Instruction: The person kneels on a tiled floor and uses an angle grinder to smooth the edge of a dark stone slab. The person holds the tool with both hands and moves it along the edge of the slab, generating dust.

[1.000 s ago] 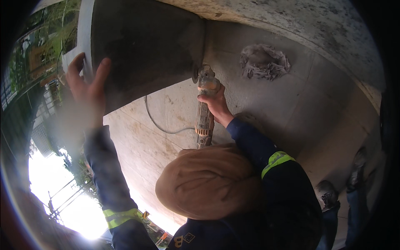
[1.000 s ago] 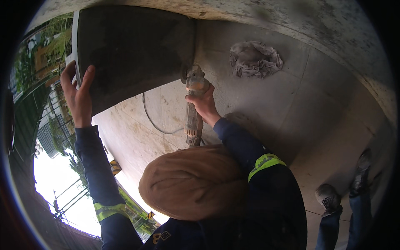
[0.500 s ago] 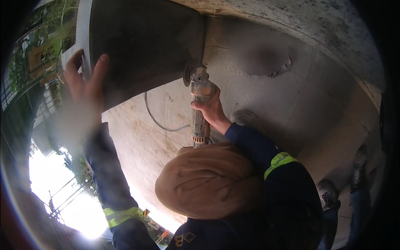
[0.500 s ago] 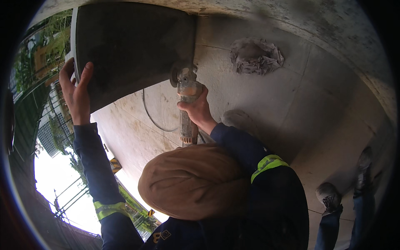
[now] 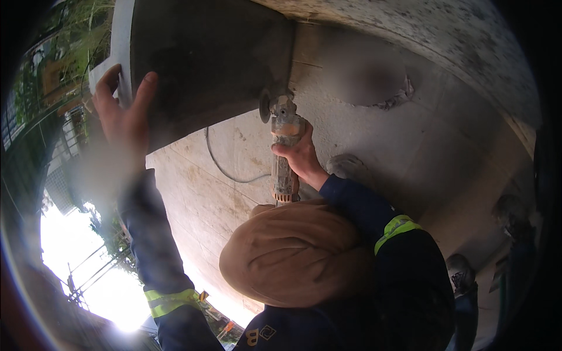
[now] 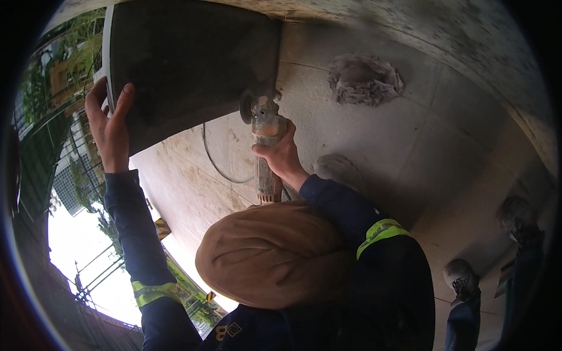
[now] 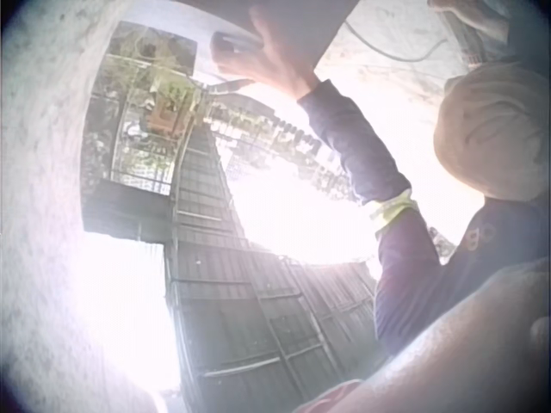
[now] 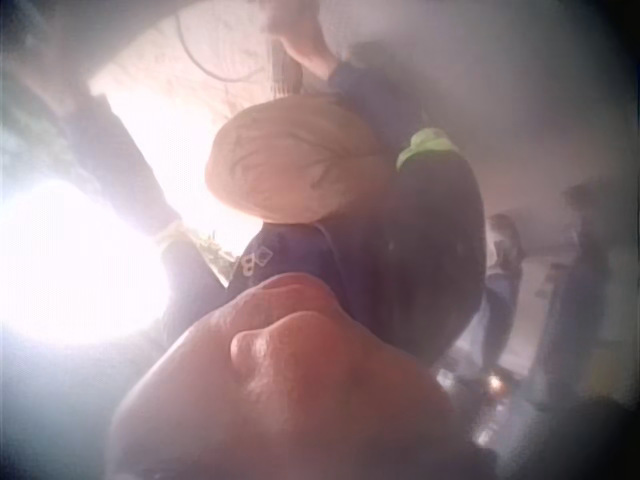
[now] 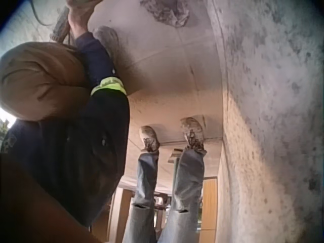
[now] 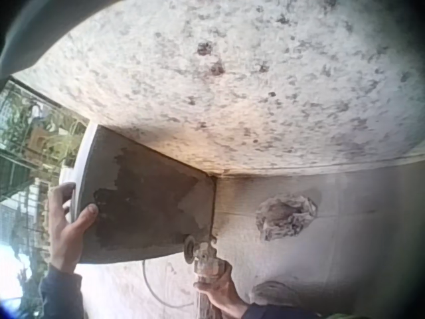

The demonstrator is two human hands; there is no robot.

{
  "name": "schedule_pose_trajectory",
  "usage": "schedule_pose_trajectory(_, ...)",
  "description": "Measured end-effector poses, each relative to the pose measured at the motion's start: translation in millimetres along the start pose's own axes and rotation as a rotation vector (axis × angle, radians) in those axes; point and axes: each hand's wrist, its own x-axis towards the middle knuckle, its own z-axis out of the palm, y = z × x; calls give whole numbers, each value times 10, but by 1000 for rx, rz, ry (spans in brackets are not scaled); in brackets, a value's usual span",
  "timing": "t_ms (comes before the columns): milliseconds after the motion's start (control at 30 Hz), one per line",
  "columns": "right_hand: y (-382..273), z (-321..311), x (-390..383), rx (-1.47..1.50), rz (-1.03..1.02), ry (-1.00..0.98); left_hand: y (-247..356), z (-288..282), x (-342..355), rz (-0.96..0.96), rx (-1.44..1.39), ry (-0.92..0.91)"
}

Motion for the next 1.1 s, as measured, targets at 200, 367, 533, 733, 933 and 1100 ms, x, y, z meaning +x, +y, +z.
schedule_pose_trajectory(200, -165, -47, 245, 62, 58, 60, -14, -9, 21, 8, 17, -7)
schedule_pose_trajectory(367, -138, 45, -82, 11, -31, -34, -14, -22, 0, -4, 3, -3)
schedule_pose_trajectory(533, -151, -93, 306, 50, 56, 70, -20, -30, 21, -1, -3, -14)
schedule_pose_trajectory(733, -253, -48, 114, -47, 22, 3, 24, -35, 9, -3, 39, 3)
schedule_pose_trajectory(933, -162, -58, 106, -69, 12, -4, 24, -55, 9, -7, 12, 0)
schedule_pose_trajectory(1100, -74, -100, 318, 8, 52, 82, -3, -38, 16, 14, 4, 9)
